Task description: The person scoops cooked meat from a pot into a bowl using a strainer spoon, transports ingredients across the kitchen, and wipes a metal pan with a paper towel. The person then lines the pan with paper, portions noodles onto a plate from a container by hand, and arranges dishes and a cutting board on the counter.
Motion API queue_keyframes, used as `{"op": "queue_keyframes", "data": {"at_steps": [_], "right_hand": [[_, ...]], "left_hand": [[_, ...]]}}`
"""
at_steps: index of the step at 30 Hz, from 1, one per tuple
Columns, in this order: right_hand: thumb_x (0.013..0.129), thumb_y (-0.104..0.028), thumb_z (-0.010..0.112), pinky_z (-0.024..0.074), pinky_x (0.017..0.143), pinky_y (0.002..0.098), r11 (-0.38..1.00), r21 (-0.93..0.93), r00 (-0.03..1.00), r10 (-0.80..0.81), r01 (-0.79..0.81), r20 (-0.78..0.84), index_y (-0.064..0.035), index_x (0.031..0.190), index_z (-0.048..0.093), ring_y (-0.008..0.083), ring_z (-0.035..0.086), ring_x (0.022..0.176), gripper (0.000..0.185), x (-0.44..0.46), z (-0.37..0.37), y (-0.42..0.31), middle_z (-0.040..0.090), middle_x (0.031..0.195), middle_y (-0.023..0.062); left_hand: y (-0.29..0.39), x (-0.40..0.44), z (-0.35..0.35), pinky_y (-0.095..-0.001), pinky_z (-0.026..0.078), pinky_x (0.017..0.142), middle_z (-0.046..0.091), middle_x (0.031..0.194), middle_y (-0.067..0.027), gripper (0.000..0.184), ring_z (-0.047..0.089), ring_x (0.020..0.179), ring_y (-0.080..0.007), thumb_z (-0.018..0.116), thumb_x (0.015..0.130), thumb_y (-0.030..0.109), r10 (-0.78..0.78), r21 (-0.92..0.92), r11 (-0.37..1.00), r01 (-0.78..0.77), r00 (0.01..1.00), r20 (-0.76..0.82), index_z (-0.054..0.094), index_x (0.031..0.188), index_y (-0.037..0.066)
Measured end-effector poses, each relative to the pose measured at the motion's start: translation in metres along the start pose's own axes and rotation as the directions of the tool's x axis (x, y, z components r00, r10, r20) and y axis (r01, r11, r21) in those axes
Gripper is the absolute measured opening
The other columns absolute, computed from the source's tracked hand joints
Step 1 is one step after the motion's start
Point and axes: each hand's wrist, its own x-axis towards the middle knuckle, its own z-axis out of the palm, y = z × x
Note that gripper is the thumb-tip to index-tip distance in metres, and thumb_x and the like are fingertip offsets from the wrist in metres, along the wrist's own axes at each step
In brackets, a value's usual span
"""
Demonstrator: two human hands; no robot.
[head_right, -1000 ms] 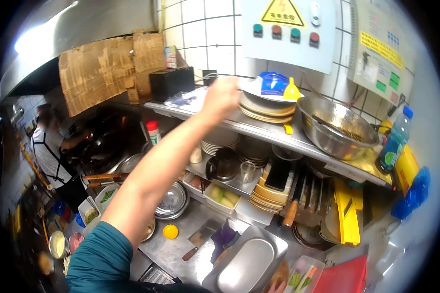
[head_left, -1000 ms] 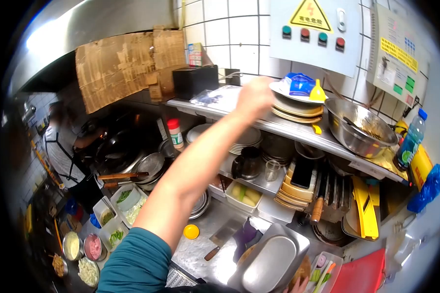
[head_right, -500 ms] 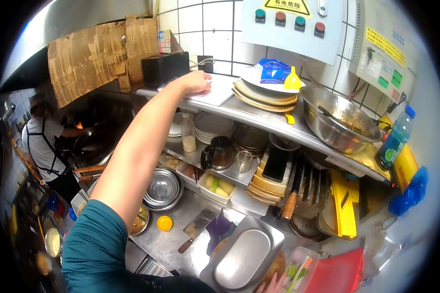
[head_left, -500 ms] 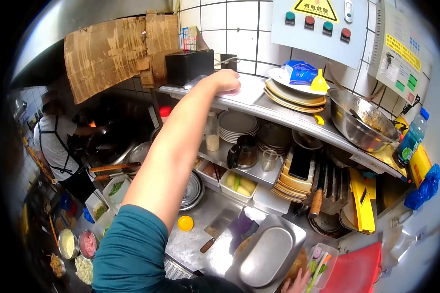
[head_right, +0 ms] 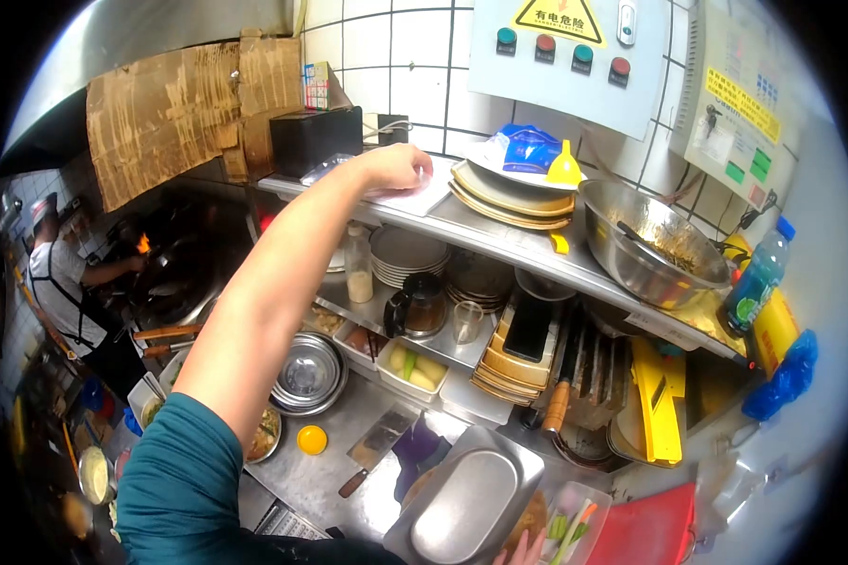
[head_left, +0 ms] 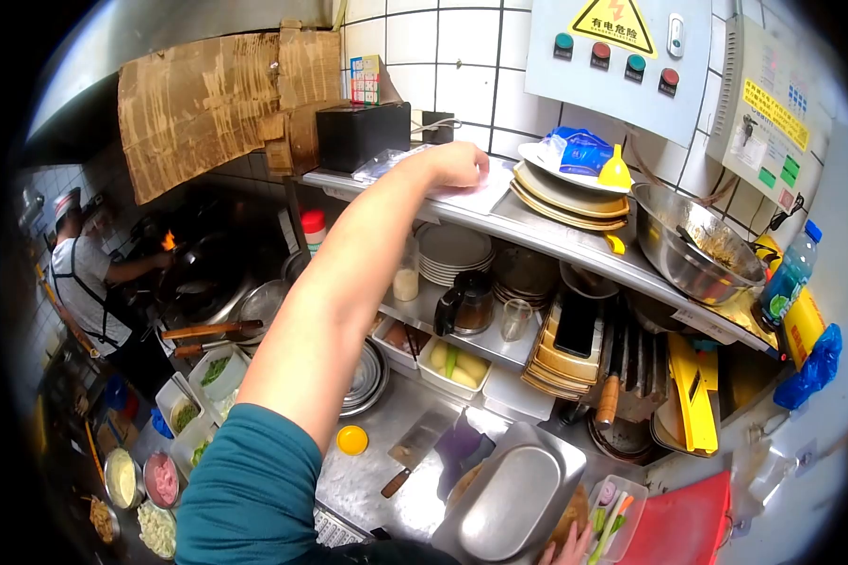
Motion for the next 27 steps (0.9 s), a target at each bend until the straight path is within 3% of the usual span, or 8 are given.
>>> {"op": "queue_keyframes", "data": {"at_steps": [3,7,11,13,16,20,25,27], "right_hand": [[0.090,-0.013,0.063,0.0345,0.113,0.0551,1.000,-0.007,0.999,0.018,-0.017,0.033,0.0036,0.144,0.046,0.0553,0.038,0.136,0.059,0.008,-0.008,-0.008,0.036,0.150,0.0368],[0.091,-0.013,0.063,0.0355,0.112,0.0551,1.000,-0.013,1.000,-0.028,0.028,-0.006,0.0012,0.146,0.046,0.0545,0.038,0.137,0.059,0.012,-0.009,-0.007,0.037,0.151,0.0356],[0.092,-0.011,0.063,0.0347,0.113,0.0541,0.984,0.073,0.986,-0.158,0.162,-0.058,0.0006,0.145,0.048,0.0525,0.038,0.137,0.057,0.048,-0.024,-0.030,0.036,0.151,0.0349],[0.088,-0.005,0.063,0.0333,0.114,0.0543,0.952,0.126,0.959,-0.270,0.280,-0.091,0.0010,0.145,0.046,0.0521,0.037,0.139,0.060,0.081,-0.030,-0.051,0.035,0.152,0.0347],[0.080,0.003,0.066,0.0337,0.114,0.0571,0.840,0.165,0.854,-0.491,0.516,-0.170,0.0014,0.145,0.044,0.0530,0.037,0.140,0.068,0.148,-0.042,-0.096,0.036,0.152,0.0342],[0.081,-0.001,0.071,0.0379,0.111,0.0553,0.635,0.161,0.649,-0.689,0.755,-0.323,0.0020,0.139,0.051,0.0517,0.044,0.136,0.062,0.249,-0.070,-0.202,0.046,0.146,0.0315],[0.085,-0.011,0.072,0.0417,0.109,0.0479,0.563,0.078,0.542,-0.735,0.823,-0.408,0.0052,0.130,0.059,0.0448,0.049,0.133,0.050,0.358,-0.083,-0.330,0.055,0.138,0.0290],[0.086,-0.019,0.071,0.0467,0.104,0.0465,0.557,0.013,0.504,-0.740,0.830,-0.445,0.0055,0.123,0.062,0.0442,0.056,0.124,0.046,0.397,-0.072,-0.367,0.060,0.130,0.0300]], "left_hand": [[-0.010,-0.001,-0.016,-0.0392,0.053,0.090,0.072,0.105,-0.0181,0.034,0.067,0.102,-0.0305,0.061,0.079,0.013,0.121,0.063,0.991,-0.117,0.991,-0.064,0.072,0.110,0.005],[-0.010,-0.043,-0.039,-0.0358,0.052,0.080,0.067,0.091,-0.0138,0.039,0.063,0.084,-0.0271,0.054,0.079,-0.005,0.240,-0.030,0.960,-0.278,0.875,-0.421,0.068,0.114,0.003],[0.005,-0.126,-0.033,-0.0411,0.048,0.076,0.064,0.087,-0.0152,0.040,0.060,0.082,-0.0338,0.059,0.077,-0.008,0.579,0.369,0.811,-0.453,0.539,-0.612,0.064,0.116,-0.002],[-0.006,-0.153,-0.010,-0.0409,0.047,0.077,0.061,0.088,-0.0138,0.040,0.059,0.083,-0.0320,0.060,0.076,-0.008,0.636,0.467,0.772,-0.431,0.523,-0.567,0.062,0.115,-0.001],[-0.013,-0.178,0.025,-0.0424,0.050,0.074,0.063,0.089,-0.0148,0.033,0.062,0.083,-0.0328,0.065,0.075,-0.012,0.633,0.459,0.766,-0.449,0.408,-0.658,0.062,0.106,-0.001],[-0.017,-0.185,0.048,-0.0427,0.052,0.083,0.068,0.100,-0.0134,0.048,0.065,0.090,-0.0322,0.066,0.076,-0.010,0.559,0.415,0.808,-0.418,0.323,-0.764,0.057,0.123,-0.003],[-0.028,-0.178,0.067,-0.0438,0.051,0.089,0.069,0.106,-0.0129,0.059,0.066,0.095,-0.0307,0.062,0.080,-0.007,0.553,0.427,0.815,-0.392,0.304,-0.776,0.049,0.137,-0.005],[-0.023,-0.183,0.066,-0.0442,0.052,0.090,0.069,0.101,-0.0137,0.042,0.067,0.096,-0.0292,0.060,0.082,-0.002,0.566,0.456,0.814,-0.359,0.316,-0.761,0.056,0.124,-0.006]]}}
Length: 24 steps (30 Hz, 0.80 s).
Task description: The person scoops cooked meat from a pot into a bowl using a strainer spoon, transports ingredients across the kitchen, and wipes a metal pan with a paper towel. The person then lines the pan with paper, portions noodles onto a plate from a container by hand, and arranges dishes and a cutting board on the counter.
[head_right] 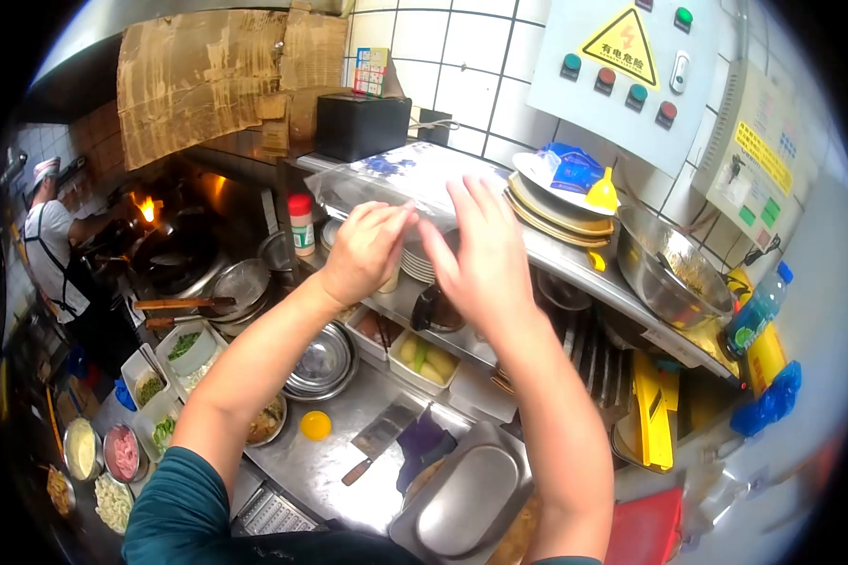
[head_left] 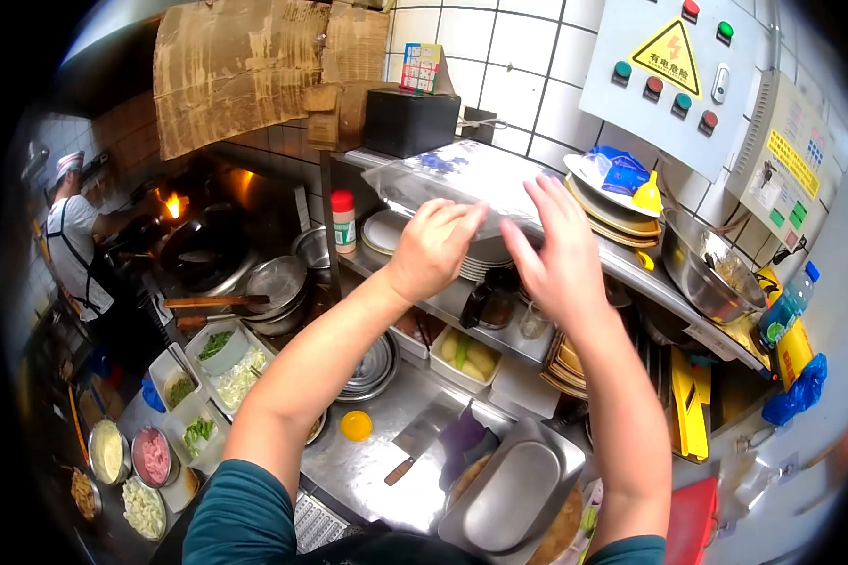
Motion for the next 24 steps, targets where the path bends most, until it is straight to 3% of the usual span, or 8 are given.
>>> {"op": "queue_keyframes", "data": {"at_steps": [3,6,7,11,14,17,20,24], "right_hand": [[0.082,-0.022,0.070,0.0514,0.096,0.0449,0.994,0.004,0.960,0.105,-0.109,0.258,0.0050,0.112,0.067,0.0407,0.064,0.111,0.041,0.044,0.024,0.002,0.067,0.114,0.0287],[0.081,-0.026,0.070,0.0509,0.099,0.0421,0.958,-0.173,0.722,0.286,-0.228,0.630,0.0009,0.122,0.067,0.0360,0.067,0.109,0.049,0.070,0.027,-0.003,0.071,0.109,0.0232],[0.077,-0.021,0.070,0.0544,0.092,0.0426,0.973,-0.154,0.770,0.228,-0.170,0.596,-0.0017,0.116,0.071,0.0360,0.070,0.097,0.043,0.064,0.033,0.004,0.073,0.099,0.0219],[0.078,-0.019,0.070,0.0553,0.085,0.0452,0.986,-0.167,0.691,0.137,-0.024,0.710,-0.0078,0.102,0.074,0.0364,0.070,0.093,0.027,0.054,0.033,0.007,0.072,0.093,0.0191],[0.079,-0.020,0.071,0.0556,0.084,0.0430,0.988,-0.139,0.682,0.149,-0.070,0.716,-0.0047,0.104,0.075,0.0348,0.071,0.090,0.029,0.047,0.027,0.001,0.073,0.095,0.0187],[0.082,-0.020,0.071,0.0553,0.080,0.0435,0.997,-0.078,0.759,0.058,-0.010,0.648,-0.0050,0.098,0.076,0.0359,0.070,0.087,0.022,0.039,0.023,-0.004,0.073,0.092,0.0185],[0.084,-0.022,0.068,0.0555,0.076,0.0468,0.981,-0.164,0.850,-0.001,0.103,0.528,-0.0066,0.084,0.075,0.0359,0.069,0.082,0.016,0.034,0.033,0.004,0.072,0.087,0.0181],[0.087,-0.021,0.066,0.0541,0.072,0.0472,0.975,-0.056,0.949,0.221,-0.214,0.224,-0.0051,0.083,0.074,0.0376,0.068,0.076,0.018,0.045,0.026,0.005,0.070,0.077,0.0179]], "left_hand": [[0.005,0.003,-0.004,-0.0450,0.052,0.088,0.069,0.097,-0.0150,0.024,0.068,0.096,-0.0287,0.059,0.083,0.004,0.022,0.025,0.999,-0.022,1.000,0.001,0.062,0.105,-0.004],[-0.001,-0.008,-0.009,-0.0462,0.053,0.087,0.069,0.100,-0.0146,0.033,0.068,0.093,-0.0324,0.068,0.077,-0.002,0.063,0.022,0.998,-0.065,0.997,0.052,0.059,0.108,-0.003],[0.000,-0.011,-0.012,-0.0475,0.052,0.091,0.070,0.104,-0.0140,0.030,0.067,0.098,-0.0316,0.067,0.079,0.000,0.055,0.045,0.997,-0.058,0.997,0.058,0.059,0.108,-0.001],[-0.002,-0.014,-0.025,-0.0511,0.045,0.102,0.069,0.115,-0.0136,0.022,0.065,0.108,-0.0310,0.065,0.081,0.002,-0.004,0.127,0.992,0.004,1.000,0.005,0.061,0.103,0.002],[-0.005,-0.015,-0.028,-0.0523,0.044,0.103,0.068,0.118,-0.0143,0.021,0.064,0.111,-0.0313,0.065,0.080,0.004,-0.007,0.171,0.985,0.006,1.000,0.004,0.061,0.100,0.003],[-0.005,-0.014,-0.029,-0.0532,0.043,0.105,0.066,0.120,-0.0143,0.016,0.062,0.113,-0.0312,0.066,0.078,0.005,-0.004,0.176,0.984,0.006,1.000,-0.010,0.063,0.094,0.004],[-0.002,-0.015,-0.031,-0.0533,0.043,0.105,0.065,0.121,-0.0143,0.013,0.061,0.114,-0.0311,0.067,0.078,0.005,0.004,0.184,0.983,0.000,1.000,-0.023,0.065,0.090,0.004],[-0.006,-0.024,-0.032,-0.0530,0.045,0.104,0.064,0.122,-0.0147,0.014,0.059,0.115,-0.0307,0.068,0.076,0.005,0.050,0.178,0.983,-0.049,0.999,-0.002,0.067,0.090,0.002]]}}
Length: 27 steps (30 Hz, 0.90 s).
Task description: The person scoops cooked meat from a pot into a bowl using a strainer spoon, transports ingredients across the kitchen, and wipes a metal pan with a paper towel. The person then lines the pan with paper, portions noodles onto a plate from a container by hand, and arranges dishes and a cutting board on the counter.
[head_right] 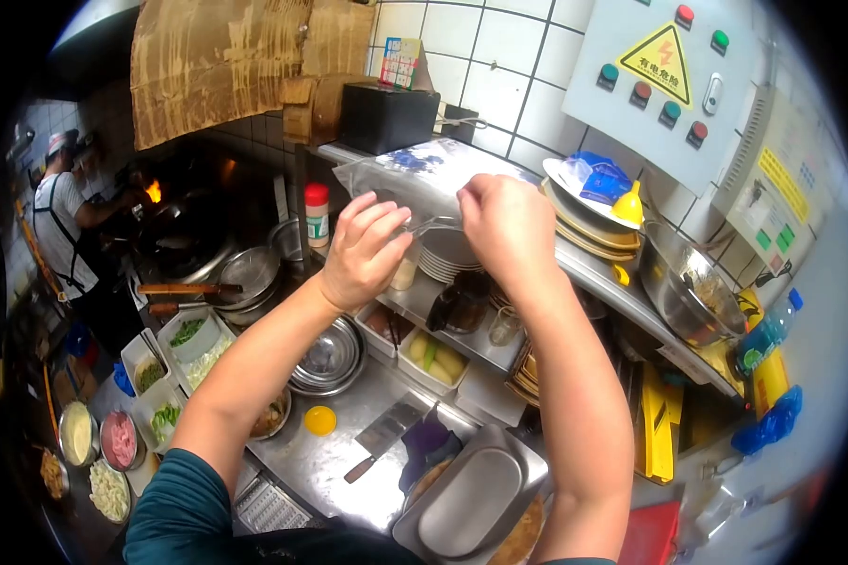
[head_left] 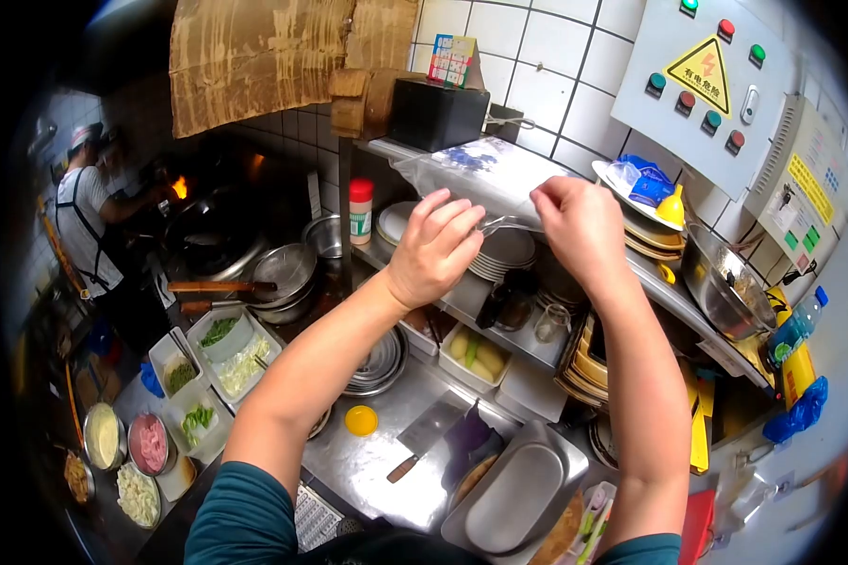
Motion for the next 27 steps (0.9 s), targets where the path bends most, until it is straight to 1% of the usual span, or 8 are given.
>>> {"op": "queue_keyframes", "data": {"at_steps": [5,8,14,19,23,24,26,27], "right_hand": [[0.088,-0.019,0.067,0.0544,0.074,0.0453,0.997,0.045,0.994,0.065,-0.061,-0.091,-0.0045,0.088,0.075,0.0378,0.068,0.081,0.016,0.005,-0.008,-0.001,0.071,0.083,0.0180],[0.087,-0.016,0.068,0.0545,0.078,0.0439,0.966,0.025,0.947,-0.246,0.257,-0.205,-0.0023,0.096,0.073,0.0375,0.068,0.087,0.017,0.006,0.001,0.008,0.070,0.093,0.0185],[0.086,-0.011,0.064,0.0542,0.083,0.0446,0.871,0.264,0.910,-0.405,0.413,-0.087,0.0000,0.097,0.070,0.0394,0.067,0.091,0.017,0.010,0.006,-0.025,0.069,0.098,0.0194],[0.076,-0.007,0.061,0.0557,0.081,0.0454,0.962,0.004,0.852,-0.242,0.272,0.465,0.0052,0.087,0.072,0.0411,0.069,0.087,0.020,0.026,0.039,-0.035,0.070,0.086,0.0264],[0.074,-0.017,0.064,0.0562,0.082,0.0440,0.919,-0.199,0.801,-0.171,0.339,0.574,0.0003,0.077,0.075,0.0372,0.071,0.087,0.020,0.048,0.060,-0.026,0.071,0.083,0.0247],[0.078,-0.014,0.062,0.0549,0.089,0.0432,0.932,-0.243,0.725,-0.030,0.269,0.688,0.0034,0.100,0.073,0.0402,0.069,0.098,0.031,0.057,0.053,-0.035,0.071,0.101,0.0265],[0.083,-0.013,0.059,0.0516,0.098,0.0458,0.932,-0.329,0.868,0.033,0.152,0.495,0.0048,0.132,0.057,0.0445,0.062,0.116,0.052,0.056,0.083,-0.008,0.059,0.132,0.0275],[0.087,-0.010,0.057,0.0484,0.103,0.0500,0.922,-0.376,0.845,0.129,0.089,0.518,0.0052,0.148,0.036,0.0479,0.051,0.130,0.067,0.056,0.075,-0.017,0.039,0.150,0.0283]], "left_hand": [[-0.005,0.007,-0.003,-0.0460,0.053,0.095,0.068,0.110,-0.0168,0.015,0.064,0.105,-0.0323,0.066,0.076,0.003,0.101,-0.076,0.993,-0.095,0.992,0.080,0.065,0.090,-0.004],[-0.002,0.011,-0.006,-0.0462,0.053,0.095,0.067,0.110,-0.0172,0.017,0.065,0.105,-0.0328,0.067,0.076,0.004,0.104,-0.049,0.994,-0.100,0.992,0.077,0.065,0.091,-0.004],[-0.005,0.010,-0.002,-0.0456,0.050,0.100,0.068,0.104,-0.0136,0.016,0.065,0.102,-0.0290,0.063,0.076,0.011,0.080,-0.043,0.996,-0.075,0.991,0.108,0.064,0.088,0.001],[-0.004,0.007,-0.004,-0.0462,0.048,0.102,0.067,0.094,-0.0087,0.011,0.065,0.098,-0.0248,0.063,0.077,0.011,0.060,-0.054,0.997,-0.057,0.996,0.061,0.064,0.085,0.005],[-0.006,0.006,-0.008,-0.0495,0.046,0.103,0.066,0.091,-0.0068,0.011,0.065,0.094,-0.0241,0.064,0.077,0.010,0.000,-0.040,0.999,0.002,0.998,0.058,0.065,0.087,0.006],[-0.006,0.006,-0.010,-0.0495,0.045,0.103,0.066,0.091,-0.0067,0.011,0.065,0.094,-0.0238,0.064,0.077,0.010,-0.015,-0.031,0.999,0.017,0.999,0.052,0.064,0.087,0.006],[-0.005,0.004,-0.016,-0.0522,0.044,0.106,0.067,0.099,-0.0091,0.017,0.064,0.101,-0.0261,0.066,0.077,0.009,-0.045,-0.047,0.998,0.047,0.998,0.050,0.065,0.094,0.004],[-0.002,0.003,-0.019,-0.0531,0.043,0.106,0.067,0.103,-0.0102,0.019,0.064,0.104,-0.0272,0.067,0.077,0.008,-0.062,-0.047,0.997,0.063,0.998,0.027,0.065,0.096,0.003]]}}
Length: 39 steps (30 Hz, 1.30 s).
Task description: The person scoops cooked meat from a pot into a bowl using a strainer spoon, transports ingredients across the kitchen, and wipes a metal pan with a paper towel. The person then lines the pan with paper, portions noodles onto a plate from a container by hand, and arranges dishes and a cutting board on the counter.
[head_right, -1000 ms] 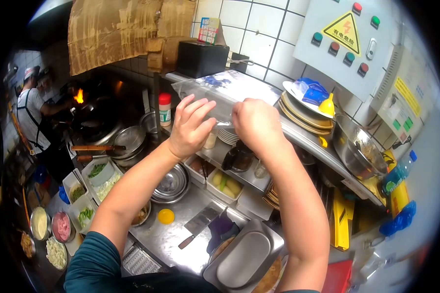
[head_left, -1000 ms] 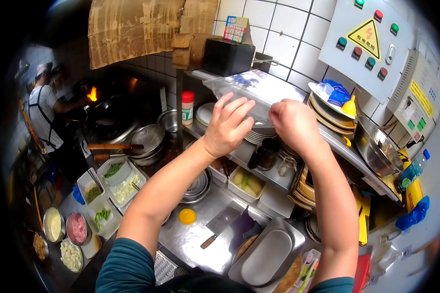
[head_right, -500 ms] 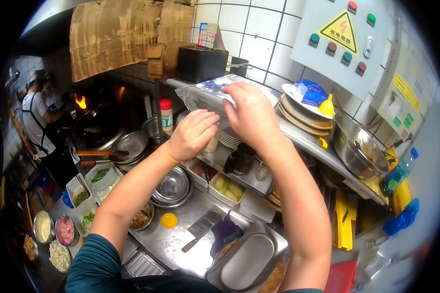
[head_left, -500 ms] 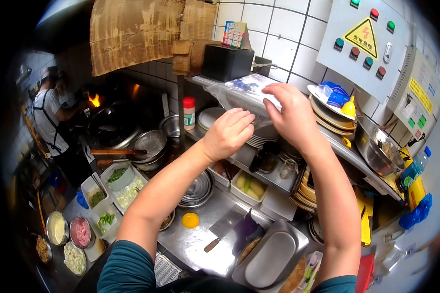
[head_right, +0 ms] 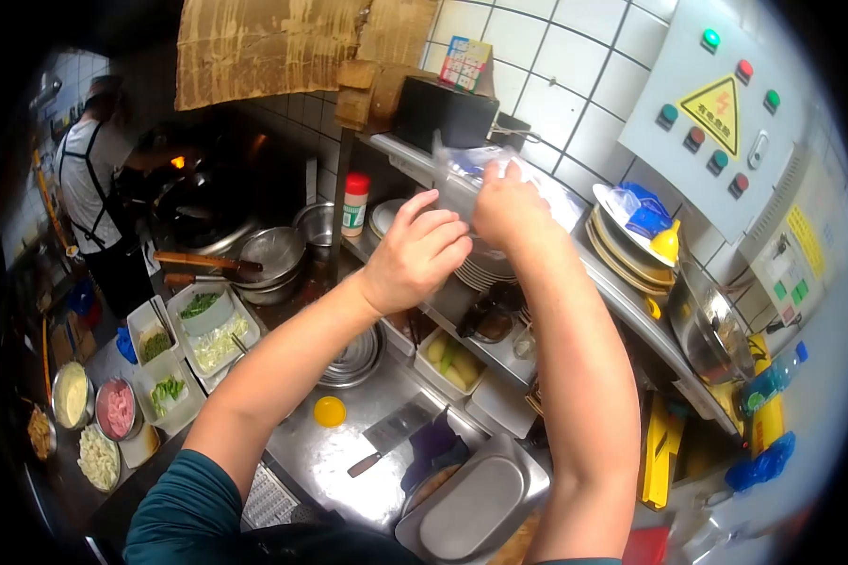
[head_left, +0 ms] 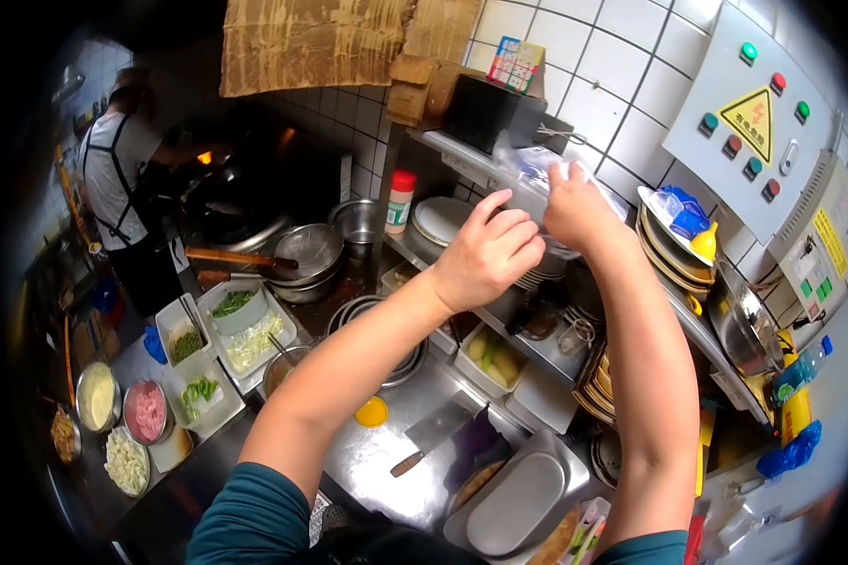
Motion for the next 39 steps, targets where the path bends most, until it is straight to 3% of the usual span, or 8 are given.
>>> {"op": "queue_keyframes", "data": {"at_steps": [3,7,14,20,22,26,32,39], "right_hand": [[0.086,-0.008,0.060,0.0493,0.100,0.0528,0.979,-0.204,0.945,-0.042,-0.027,-0.324,0.0081,0.142,0.042,0.0444,0.052,0.128,0.060,-0.016,0.007,-0.006,0.037,0.149,0.0314],[0.085,-0.003,0.059,0.0528,0.094,0.0464,0.983,-0.156,0.992,-0.111,0.100,-0.064,0.0079,0.131,0.049,0.0423,0.063,0.107,0.049,0.002,0.006,-0.006,0.059,0.123,0.0315],[0.084,0.002,0.053,0.0527,0.090,0.0492,0.985,0.042,0.882,-0.130,0.167,-0.453,0.0062,0.117,0.054,0.0485,0.065,0.100,0.033,0.034,0.049,0.001,0.068,0.103,0.0315],[0.090,-0.011,0.055,0.0522,0.090,0.0489,1.000,-0.012,0.989,-0.020,0.019,-0.147,0.0037,0.113,0.062,0.0444,0.067,0.098,0.028,0.045,0.032,0.011,0.069,0.101,0.0296],[0.094,-0.023,0.058,0.0519,0.089,0.0495,0.997,-0.072,0.995,-0.009,0.002,-0.101,0.0025,0.107,0.067,0.0443,0.067,0.097,0.030,0.046,0.030,0.016,0.069,0.102,0.0282],[0.094,-0.024,0.058,0.0527,0.087,0.0486,0.999,-0.042,0.999,-0.030,0.028,-0.040,0.0006,0.095,0.073,0.0428,0.068,0.092,0.029,0.052,0.026,0.022,0.070,0.097,0.0265],[0.093,-0.022,0.059,0.0512,0.075,0.0456,0.980,0.040,0.980,-0.193,0.194,-0.039,0.0031,0.088,0.068,0.0410,0.066,0.079,0.027,0.065,0.024,0.048,0.067,0.083,0.0253],[0.092,-0.013,0.055,0.0499,0.075,0.0494,0.920,-0.264,0.923,-0.340,0.288,-0.178,0.0051,0.082,0.064,0.0469,0.062,0.083,0.023,0.076,0.034,0.056,0.064,0.083,0.0282]], "left_hand": [[0.018,-0.015,-0.016,-0.0570,0.042,0.107,0.064,0.117,-0.0181,0.029,0.060,0.115,-0.0341,0.069,0.076,0.006,-0.063,-0.073,0.995,0.062,0.998,-0.019,0.064,0.104,0.000],[0.058,-0.063,-0.040,-0.0591,0.044,0.106,0.063,0.120,-0.0209,0.032,0.058,0.117,-0.0364,0.069,0.076,0.004,-0.097,-0.163,0.981,0.107,0.993,0.064,0.063,0.107,-0.002],[0.143,-0.182,-0.093,-0.0563,0.044,0.106,0.064,0.117,-0.0201,0.026,0.060,0.114,-0.0343,0.071,0.074,0.006,-0.315,-0.226,0.870,0.437,0.848,0.427,0.070,0.100,0.000],[0.210,-0.267,-0.156,-0.0548,0.042,0.107,0.064,0.114,-0.0176,0.024,0.059,0.114,-0.0344,0.068,0.073,0.004,-0.461,-0.095,0.721,0.687,0.577,0.674,0.070,0.097,0.002],[0.230,-0.286,-0.178,-0.0534,0.041,0.108,0.063,0.117,-0.0171,0.026,0.057,0.116,-0.0331,0.065,0.077,0.006,-0.502,-0.056,0.661,0.748,0.496,0.709,0.069,0.102,0.002],[0.270,-0.330,-0.208,-0.0500,0.043,0.105,0.062,0.115,-0.0157,0.022,0.057,0.111,-0.0338,0.064,0.077,0.004,-0.605,0.009,0.544,0.839,0.384,0.697,0.067,0.098,0.003],[0.283,-0.334,-0.230,-0.0465,0.047,0.096,0.063,0.114,-0.0163,0.023,0.058,0.108,-0.0374,0.065,0.078,-0.002,-0.670,0.074,0.431,0.899,0.263,0.694,0.064,0.101,0.003],[0.288,-0.341,-0.228,-0.0449,0.049,0.093,0.064,0.112,-0.0137,0.022,0.060,0.107,-0.0351,0.066,0.078,0.000,-0.698,0.099,0.376,0.921,0.212,0.684,0.067,0.100,0.003]]}}
